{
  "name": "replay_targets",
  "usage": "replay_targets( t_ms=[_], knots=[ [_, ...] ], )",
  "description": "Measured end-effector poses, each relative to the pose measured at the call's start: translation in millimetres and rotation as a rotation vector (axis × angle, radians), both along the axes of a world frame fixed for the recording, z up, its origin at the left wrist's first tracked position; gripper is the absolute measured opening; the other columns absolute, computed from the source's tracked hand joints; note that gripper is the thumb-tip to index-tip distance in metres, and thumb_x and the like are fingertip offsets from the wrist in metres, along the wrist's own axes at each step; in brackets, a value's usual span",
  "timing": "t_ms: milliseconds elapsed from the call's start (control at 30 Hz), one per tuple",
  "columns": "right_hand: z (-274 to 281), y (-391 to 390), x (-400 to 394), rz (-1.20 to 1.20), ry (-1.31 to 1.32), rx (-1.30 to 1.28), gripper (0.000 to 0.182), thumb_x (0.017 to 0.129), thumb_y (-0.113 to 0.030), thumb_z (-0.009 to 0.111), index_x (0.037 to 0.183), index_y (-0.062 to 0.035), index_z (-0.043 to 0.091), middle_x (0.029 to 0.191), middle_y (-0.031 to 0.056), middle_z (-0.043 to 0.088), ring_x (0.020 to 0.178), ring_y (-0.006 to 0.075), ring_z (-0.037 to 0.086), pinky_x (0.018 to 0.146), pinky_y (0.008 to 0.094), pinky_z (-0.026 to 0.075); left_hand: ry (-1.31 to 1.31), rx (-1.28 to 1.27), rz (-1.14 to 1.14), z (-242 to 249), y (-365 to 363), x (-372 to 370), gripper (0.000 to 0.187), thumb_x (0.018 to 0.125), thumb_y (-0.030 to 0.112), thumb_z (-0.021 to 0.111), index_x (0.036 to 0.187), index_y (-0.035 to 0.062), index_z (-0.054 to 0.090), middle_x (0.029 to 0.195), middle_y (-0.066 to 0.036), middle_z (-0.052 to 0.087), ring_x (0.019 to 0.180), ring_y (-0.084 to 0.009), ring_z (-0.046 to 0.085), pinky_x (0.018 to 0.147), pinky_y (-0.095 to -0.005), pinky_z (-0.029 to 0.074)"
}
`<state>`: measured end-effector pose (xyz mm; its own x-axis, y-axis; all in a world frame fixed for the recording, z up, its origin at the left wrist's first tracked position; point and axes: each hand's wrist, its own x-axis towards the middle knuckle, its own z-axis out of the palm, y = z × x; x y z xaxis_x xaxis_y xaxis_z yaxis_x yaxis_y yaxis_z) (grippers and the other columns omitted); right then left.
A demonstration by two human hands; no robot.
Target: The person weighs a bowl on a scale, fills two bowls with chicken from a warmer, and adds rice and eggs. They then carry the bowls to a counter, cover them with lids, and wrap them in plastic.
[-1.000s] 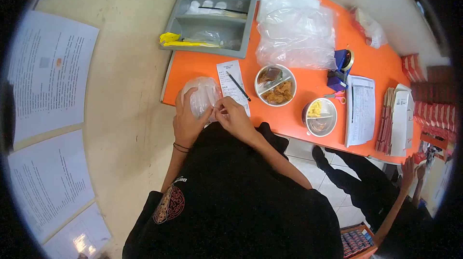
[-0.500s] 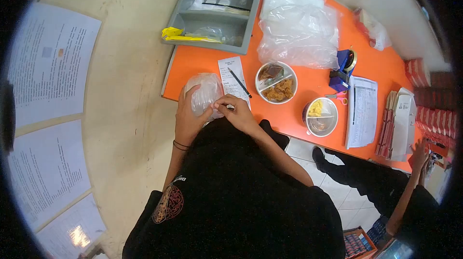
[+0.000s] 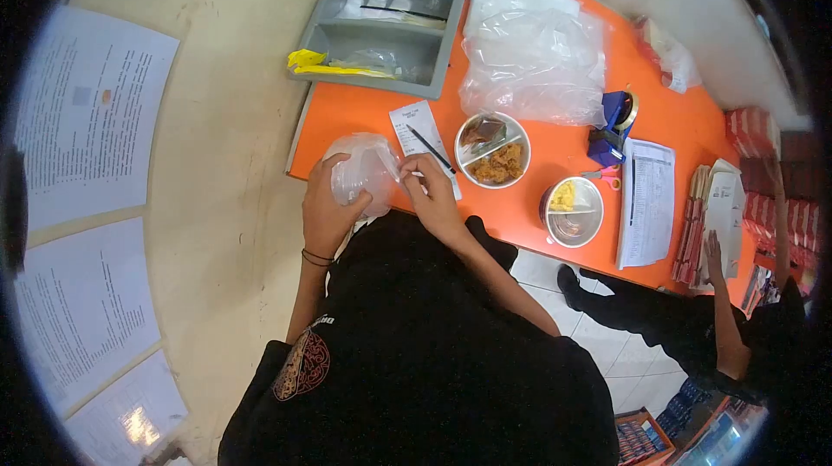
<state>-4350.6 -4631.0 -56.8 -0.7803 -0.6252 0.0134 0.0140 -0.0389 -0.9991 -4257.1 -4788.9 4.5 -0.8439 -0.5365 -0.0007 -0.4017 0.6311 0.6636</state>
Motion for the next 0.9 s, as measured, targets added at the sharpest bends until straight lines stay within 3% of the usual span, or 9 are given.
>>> replay_targets(
  t_ms=[167, 267, 400, 500, 533, 567, 600, 733, 900],
  knots=[
    [34, -12, 4, -0.118, 0.598, 0.223, 0.024, 0.087, -0.006, 0.055, 0.111, -0.0015, 0.055, 0.111, 0.0183, 0.057, 0.095, 0.0315, 0.060, 0.078, 0.0364, 0.051, 0.010, 0.008, 0.051, 0, -1, -7, 0.055, 0.067, 0.020, 0.072, 0.118, 0.0096, 0.053, 0.114, -0.015, 0.056, 0.112, -0.0333, 0.053, 0.093, -0.0410, 0.044],
    [24, -9, 4, 0.001, 0.532, 0.443, 0.031, 0.084, -0.005, 0.059, 0.115, -0.0022, 0.055, 0.104, 0.0190, 0.062, 0.089, 0.0345, 0.063, 0.076, 0.0383, 0.052, 0.009, 0.003, 0.028, -2, -5, -11, 0.055, 0.068, 0.019, 0.073, 0.118, 0.0089, 0.054, 0.116, -0.016, 0.057, 0.111, -0.0333, 0.054, 0.094, -0.0411, 0.044],
    [76, 5, -6, 0.043, 0.704, 0.411, 0.034, 0.083, -0.004, 0.062, 0.116, -0.0018, 0.054, 0.093, 0.0177, 0.064, 0.081, 0.0340, 0.065, 0.073, 0.0364, 0.053, 0.071, -0.035, 0.073, -4, -31, -6, 0.054, 0.068, 0.015, 0.071, 0.119, 0.0079, 0.053, 0.119, -0.015, 0.056, 0.109, -0.0329, 0.055, 0.091, -0.0395, 0.047],
    [120, 15, -11, -0.010, 0.626, 0.129, 0.026, 0.086, -0.006, 0.062, 0.111, -0.0009, 0.055, 0.093, 0.0146, 0.065, 0.081, 0.0281, 0.066, 0.073, 0.0334, 0.054, 0.086, 0.199, 0.111, 10, -64, 2, 0.058, 0.071, 0.006, 0.067, 0.125, 0.0044, 0.050, 0.126, -0.012, 0.054, 0.119, -0.0260, 0.051, 0.096, -0.0362, 0.044],
    [128, 21, -13, -0.140, 0.314, -0.017, 0.022, 0.088, -0.007, 0.061, 0.108, -0.0009, 0.055, 0.093, 0.0124, 0.066, 0.082, 0.0245, 0.067, 0.073, 0.0323, 0.054, 0.117, 0.193, 0.096, 17, -77, 7, 0.058, 0.071, 0.006, 0.067, 0.125, 0.0044, 0.050, 0.126, -0.012, 0.054, 0.119, -0.0260, 0.051, 0.096, -0.0362, 0.044],
    [133, 26, -18, -0.259, 0.002, -0.171, 0.018, 0.090, -0.008, 0.060, 0.106, -0.0008, 0.056, 0.093, 0.0102, 0.066, 0.082, 0.0209, 0.067, 0.073, 0.0311, 0.054, 0.198, 0.481, 0.126, 24, -90, 10, 0.059, 0.071, 0.003, 0.065, 0.127, 0.0040, 0.048, 0.125, -0.011, 0.052, 0.119, -0.0254, 0.050, 0.097, -0.0361, 0.043],
    [136, 32, -27, -0.269, 0.036, -0.186, 0.018, 0.090, -0.008, 0.060, 0.106, -0.0008, 0.056, 0.093, 0.0102, 0.066, 0.082, 0.0209, 0.067, 0.073, 0.0311, 0.054, 0.271, 0.771, 0.143, 35, -99, 1, 0.061, 0.071, -0.001, 0.063, 0.129, 0.0037, 0.046, 0.125, -0.009, 0.051, 0.119, -0.0249, 0.050, 0.098, -0.0360, 0.043],
    [135, 56, -58, -0.653, -0.120, -0.316, 0.018, 0.090, -0.009, 0.062, 0.105, -0.0025, 0.055, 0.094, 0.0054, 0.061, 0.085, 0.0149, 0.061, 0.074, 0.0317, 0.054, 0.586, 0.588, -0.053, 80, -109, -74, 0.064, 0.070, -0.006, 0.060, 0.131, 0.0046, 0.044, 0.125, -0.007, 0.048, 0.118, -0.0252, 0.049, 0.099, -0.0369, 0.043],
    [150, 76, -60, -0.926, -0.230, -0.398, 0.023, 0.089, -0.008, 0.062, 0.109, -0.0054, 0.053, 0.100, 0.0042, 0.056, 0.087, 0.0146, 0.056, 0.074, 0.0327, 0.052, 0.768, -0.077, -0.134, 147, -121, -247, 0.066, 0.067, 0.004, 0.070, 0.128, 0.0087, 0.046, 0.128, -0.011, 0.051, 0.119, -0.0283, 0.050, 0.099, -0.0376, 0.042]
  ],
)
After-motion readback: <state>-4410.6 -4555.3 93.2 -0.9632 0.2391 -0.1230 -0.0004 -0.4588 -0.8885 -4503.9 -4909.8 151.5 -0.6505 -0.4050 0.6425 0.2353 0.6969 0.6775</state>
